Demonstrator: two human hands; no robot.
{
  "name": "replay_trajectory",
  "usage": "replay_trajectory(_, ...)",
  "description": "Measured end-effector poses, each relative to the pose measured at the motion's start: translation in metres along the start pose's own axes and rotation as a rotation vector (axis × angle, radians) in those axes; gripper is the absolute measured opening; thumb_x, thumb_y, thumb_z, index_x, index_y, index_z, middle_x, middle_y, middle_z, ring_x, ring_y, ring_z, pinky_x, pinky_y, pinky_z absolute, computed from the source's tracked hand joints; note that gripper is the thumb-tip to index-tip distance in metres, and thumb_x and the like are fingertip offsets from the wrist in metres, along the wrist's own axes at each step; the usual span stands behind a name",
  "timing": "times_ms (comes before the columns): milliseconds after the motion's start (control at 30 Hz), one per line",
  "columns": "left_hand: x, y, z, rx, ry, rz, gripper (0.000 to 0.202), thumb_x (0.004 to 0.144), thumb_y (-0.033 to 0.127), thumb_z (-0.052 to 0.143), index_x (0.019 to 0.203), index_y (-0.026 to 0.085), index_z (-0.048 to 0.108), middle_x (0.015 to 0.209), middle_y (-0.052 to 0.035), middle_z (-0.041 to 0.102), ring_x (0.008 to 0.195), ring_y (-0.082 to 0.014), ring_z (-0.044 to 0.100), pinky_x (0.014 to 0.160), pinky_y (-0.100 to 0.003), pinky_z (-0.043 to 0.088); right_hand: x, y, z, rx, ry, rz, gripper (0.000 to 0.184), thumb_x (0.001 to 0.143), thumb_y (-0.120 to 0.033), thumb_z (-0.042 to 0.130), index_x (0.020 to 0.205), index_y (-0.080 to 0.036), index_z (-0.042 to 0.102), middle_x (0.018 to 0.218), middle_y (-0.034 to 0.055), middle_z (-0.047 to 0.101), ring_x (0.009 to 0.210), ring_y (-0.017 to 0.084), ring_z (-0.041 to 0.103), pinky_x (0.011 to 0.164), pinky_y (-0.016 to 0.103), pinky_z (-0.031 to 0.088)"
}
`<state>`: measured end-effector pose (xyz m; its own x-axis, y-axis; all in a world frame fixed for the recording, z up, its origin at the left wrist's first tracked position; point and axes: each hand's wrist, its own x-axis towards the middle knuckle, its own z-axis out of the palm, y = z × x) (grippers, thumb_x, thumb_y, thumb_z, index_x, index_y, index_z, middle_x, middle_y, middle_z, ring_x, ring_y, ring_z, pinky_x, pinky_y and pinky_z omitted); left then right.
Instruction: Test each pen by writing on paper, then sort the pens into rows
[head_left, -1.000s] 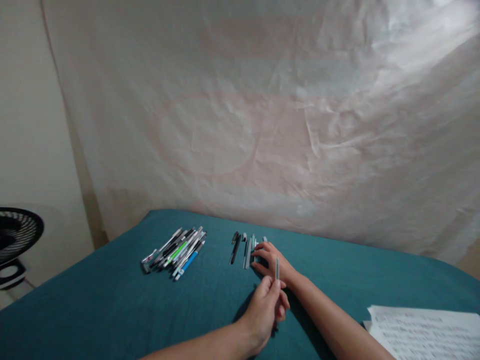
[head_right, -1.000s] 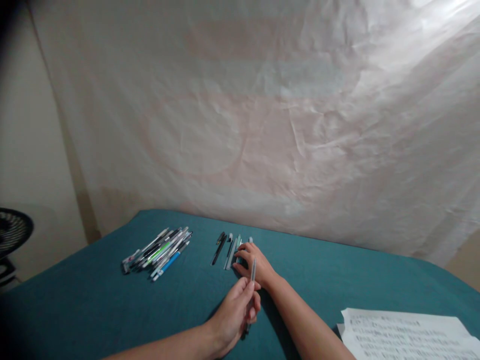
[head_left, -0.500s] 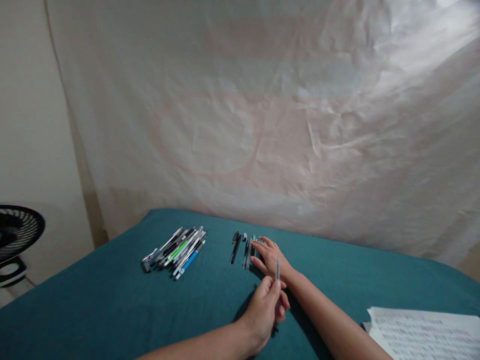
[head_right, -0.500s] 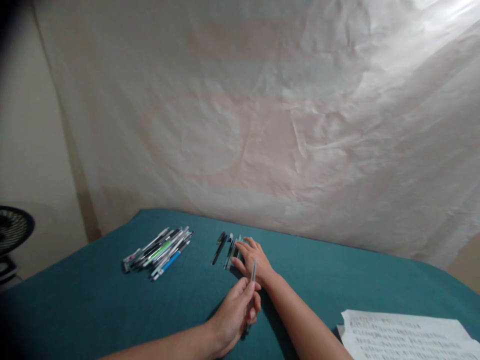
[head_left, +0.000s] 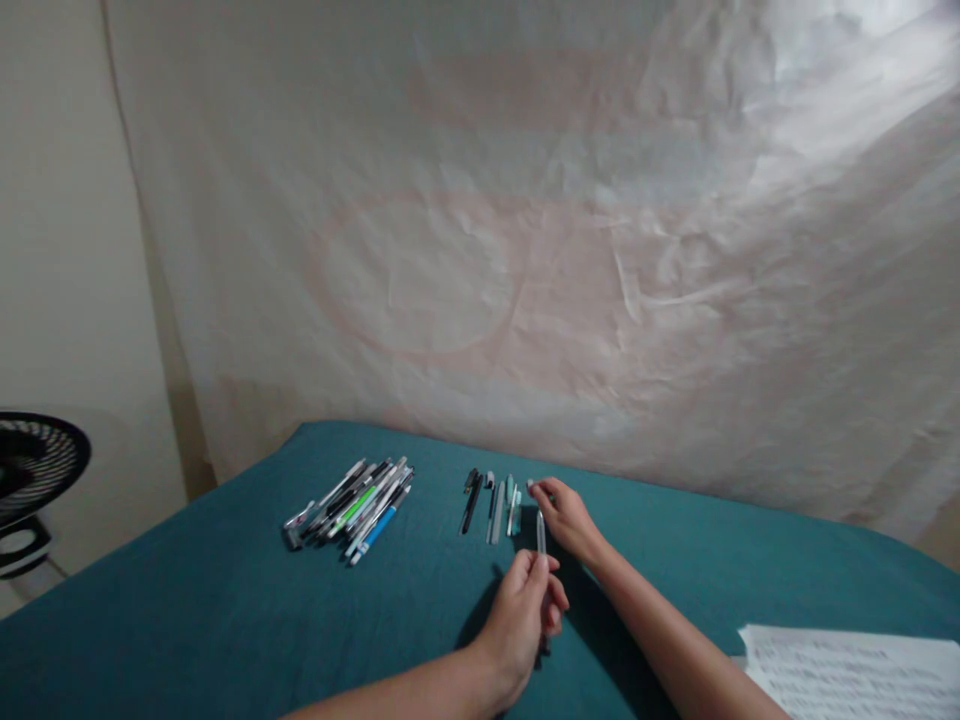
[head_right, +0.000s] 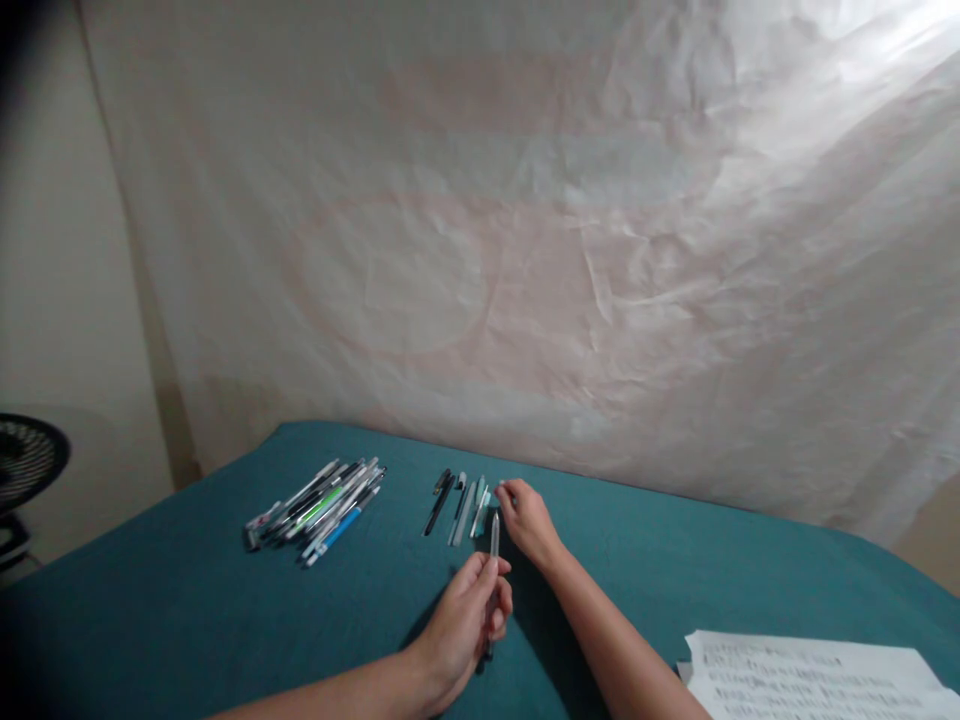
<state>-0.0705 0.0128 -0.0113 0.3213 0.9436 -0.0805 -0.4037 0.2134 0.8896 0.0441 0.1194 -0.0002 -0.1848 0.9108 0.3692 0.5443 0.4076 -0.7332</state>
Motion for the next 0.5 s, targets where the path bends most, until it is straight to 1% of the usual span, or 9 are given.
replay_trajectory(33,0.0,0.0,-0.001,-0.002,0.011,0.006,0.031,0.079,0.047,0.041,0.086,0.017,0.04,0.06,0.0042,0.045,0.044,-0.004,0.034,0.043,-0.019,0.018,0.0,-0.002,-0.005,0.074,-0.035,0.073,0.048,0.083,-0.051,0.029,0.082,-0.013,0.059,0.079,0.0108,0.062,0.076,0.019,0.057,0.069,0.034,0.044)
replay_trajectory(100,0.001,0.001,-0.001,-0.007,0.026,0.01,0.032,0.079,0.047,0.041,0.087,0.017,0.04,0.061,0.004,0.046,0.045,-0.0039,0.035,0.043,-0.019,0.018,-0.001,-0.008,-0.015,0.262,-0.158,0.214,0.056,0.082,-0.057,0.025,0.076,-0.012,0.057,0.069,0.0082,0.061,0.063,0.015,0.057,0.056,0.027,0.043)
replay_trajectory(167,0.001,0.001,-0.002,-0.015,0.035,0.004,0.031,0.079,0.047,0.041,0.087,0.017,0.04,0.061,0.0041,0.045,0.045,-0.0038,0.035,0.044,-0.018,0.019,-0.005,-0.017,-0.023,0.479,-0.283,0.372,0.056,0.077,-0.062,0.03,0.072,-0.012,0.055,0.064,0.0054,0.059,0.057,0.012,0.055,0.051,0.022,0.04)
replay_trajectory(200,0.001,0.0,-0.002,-0.02,0.037,0.003,0.031,0.079,0.047,0.042,0.087,0.017,0.04,0.061,0.0042,0.045,0.045,-0.0037,0.035,0.044,-0.018,0.02,-0.007,-0.021,-0.025,0.551,-0.326,0.427,0.055,0.075,-0.063,0.035,0.071,-0.012,0.055,0.063,0.0043,0.059,0.056,0.011,0.054,0.05,0.021,0.039)
replay_trajectory(233,0.001,0.0,-0.002,-0.025,0.038,0.005,0.031,0.079,0.047,0.042,0.086,0.017,0.041,0.061,0.0042,0.045,0.045,-0.0038,0.035,0.044,-0.018,0.02,-0.01,-0.026,-0.026,0.583,-0.352,0.452,0.053,0.073,-0.062,0.039,0.069,-0.012,0.055,0.062,0.0034,0.058,0.054,0.01,0.053,0.05,0.02,0.038)
replay_trajectory(300,0.002,0.0,-0.002,-0.034,0.036,0.014,0.032,0.079,0.047,0.042,0.086,0.016,0.041,0.062,0.0039,0.046,0.046,-0.004,0.036,0.045,-0.018,0.023,-0.018,-0.034,-0.027,0.602,-0.39,0.44,0.048,0.072,-0.059,0.046,0.069,-0.012,0.056,0.061,0.0022,0.057,0.053,0.009,0.052,0.05,0.02,0.038)
replay_trajectory(367,0.002,0.0,-0.002,-0.032,0.029,0.024,0.032,0.079,0.048,0.042,0.086,0.016,0.043,0.063,0.0032,0.047,0.048,-0.0046,0.038,0.047,-0.018,0.026,-0.027,-0.041,-0.027,0.599,-0.385,0.376,0.042,0.071,-0.054,0.052,0.069,-0.012,0.055,0.06,0.0005,0.057,0.051,0.008,0.051,0.052,0.021,0.038)
replay_trajectory(433,0.001,0.0,0.0,-0.014,0.02,0.029,0.033,0.079,0.047,0.043,0.087,0.015,0.045,0.065,0.0019,0.049,0.05,-0.0058,0.042,0.05,-0.019,0.03,-0.036,-0.045,-0.027,0.586,-0.327,0.312,0.038,0.07,-0.051,0.055,0.066,-0.013,0.053,0.058,-0.0013,0.055,0.05,0.008,0.049,0.053,0.022,0.039)
replay_trajectory(500,0.0,0.002,0.002,0.015,-0.002,0.041,0.034,0.077,0.046,0.048,0.088,0.014,0.047,0.07,-0.0007,0.052,0.058,-0.0081,0.048,0.056,-0.022,0.035,-0.043,-0.048,-0.03,0.575,-0.266,0.284,0.037,0.07,-0.05,0.055,0.065,-0.014,0.053,0.057,-0.0021,0.053,0.05,0.008,0.047,0.053,0.022,0.038)
